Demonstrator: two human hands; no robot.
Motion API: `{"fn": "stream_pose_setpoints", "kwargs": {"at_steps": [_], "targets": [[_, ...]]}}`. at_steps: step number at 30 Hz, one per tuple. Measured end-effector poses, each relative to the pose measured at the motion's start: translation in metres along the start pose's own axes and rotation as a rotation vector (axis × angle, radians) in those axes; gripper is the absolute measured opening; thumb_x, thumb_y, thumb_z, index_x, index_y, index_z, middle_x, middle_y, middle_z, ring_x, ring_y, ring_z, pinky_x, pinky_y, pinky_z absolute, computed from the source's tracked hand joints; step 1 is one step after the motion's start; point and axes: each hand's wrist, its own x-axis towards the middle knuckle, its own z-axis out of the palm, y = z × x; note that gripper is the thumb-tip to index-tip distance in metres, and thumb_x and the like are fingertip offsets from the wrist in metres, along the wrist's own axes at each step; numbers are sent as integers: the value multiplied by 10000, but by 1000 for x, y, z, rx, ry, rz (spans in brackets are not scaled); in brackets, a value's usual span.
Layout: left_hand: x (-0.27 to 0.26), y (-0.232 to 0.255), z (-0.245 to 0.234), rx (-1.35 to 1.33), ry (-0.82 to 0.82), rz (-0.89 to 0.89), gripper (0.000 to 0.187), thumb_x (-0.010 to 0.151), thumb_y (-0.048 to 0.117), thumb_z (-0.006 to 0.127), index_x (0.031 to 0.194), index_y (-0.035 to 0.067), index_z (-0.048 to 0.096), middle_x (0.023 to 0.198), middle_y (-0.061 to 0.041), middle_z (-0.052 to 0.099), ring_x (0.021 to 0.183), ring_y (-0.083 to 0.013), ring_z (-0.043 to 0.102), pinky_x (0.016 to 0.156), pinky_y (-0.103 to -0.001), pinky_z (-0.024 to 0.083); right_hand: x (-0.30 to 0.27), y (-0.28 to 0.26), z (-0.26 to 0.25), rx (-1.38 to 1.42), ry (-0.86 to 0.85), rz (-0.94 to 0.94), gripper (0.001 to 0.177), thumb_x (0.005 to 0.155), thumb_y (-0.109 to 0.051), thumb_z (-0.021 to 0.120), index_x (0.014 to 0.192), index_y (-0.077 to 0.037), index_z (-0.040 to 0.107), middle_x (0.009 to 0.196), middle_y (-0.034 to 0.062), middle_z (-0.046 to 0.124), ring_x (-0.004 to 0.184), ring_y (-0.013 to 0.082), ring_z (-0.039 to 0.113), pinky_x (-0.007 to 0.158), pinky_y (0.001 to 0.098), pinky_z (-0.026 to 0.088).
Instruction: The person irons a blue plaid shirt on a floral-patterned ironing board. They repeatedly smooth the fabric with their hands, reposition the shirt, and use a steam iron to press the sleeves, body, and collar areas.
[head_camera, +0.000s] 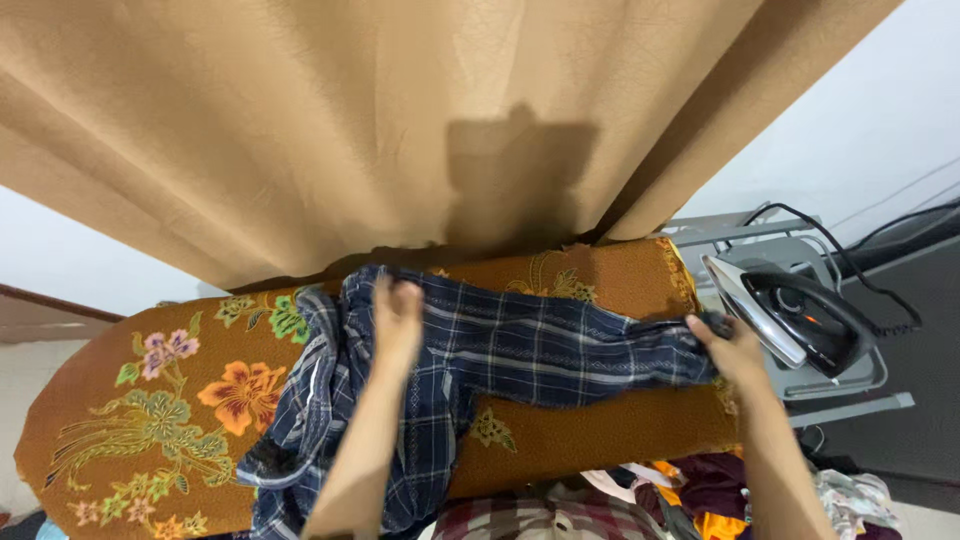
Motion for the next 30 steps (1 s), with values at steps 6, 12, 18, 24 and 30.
{"fn": "stream_pose_setpoints", "kwargs": {"at_steps": [6, 12, 18, 24, 30], "targets": [[-143, 13, 36, 693, -481, 514, 638, 897, 271, 736, 1426, 24, 479, 1592, -236, 284, 1501, -401, 191, 1156, -684, 14, -42, -2, 17, -205, 171, -114, 630, 913, -524, 748, 1106, 75, 709, 1028, 291, 745, 963, 393, 724, 894, 454, 525], [-142, -5, 32, 1098, -608, 466, 780, 813, -28, 641, 1531, 104, 369, 1655, -148, 177, 1543, -351, 111, 1178, -687, 73, -68, 14, 16, -538, 302, -300, 591, 947, -442, 703, 1136, 109, 603, 945, 394, 674, 907, 573, 658, 817, 579, 526], [-134, 2, 26, 1116, -718, 358, 768, 816, -79, 604, 1518, 144, 387, 1672, -81, 215, 1557, -316, 147, 1176, -686, 188, -82, 22, 15, -707, 248, -119, 645, 954, -438, 678, 1245, 113, 512, 938, 377, 692, 887, 549, 685, 815, 579, 552], [-135, 45, 47, 1195, -833, 132, 702, 904, 105, 611, 1553, 101, 343, 1675, -190, 169, 1557, -406, 114, 1209, -694, 94, -76, -14, -30, -939, 104, 54, 508, 934, -416, 687, 1238, -21, 590, 1261, 287, 639, 1122, 483, 658, 930, 562, 551], [-150, 52, 91, 935, -687, 209, 713, 908, 234, 629, 1546, 83, 350, 1683, -249, 154, 1530, -440, 63, 1183, -662, -11, 20, -47, -96, -1118, 576, -753, 717, 884, -466, 708, 1342, 64, 554, 1313, 252, 587, 1193, 423, 620, 1003, 529, 560]]}}
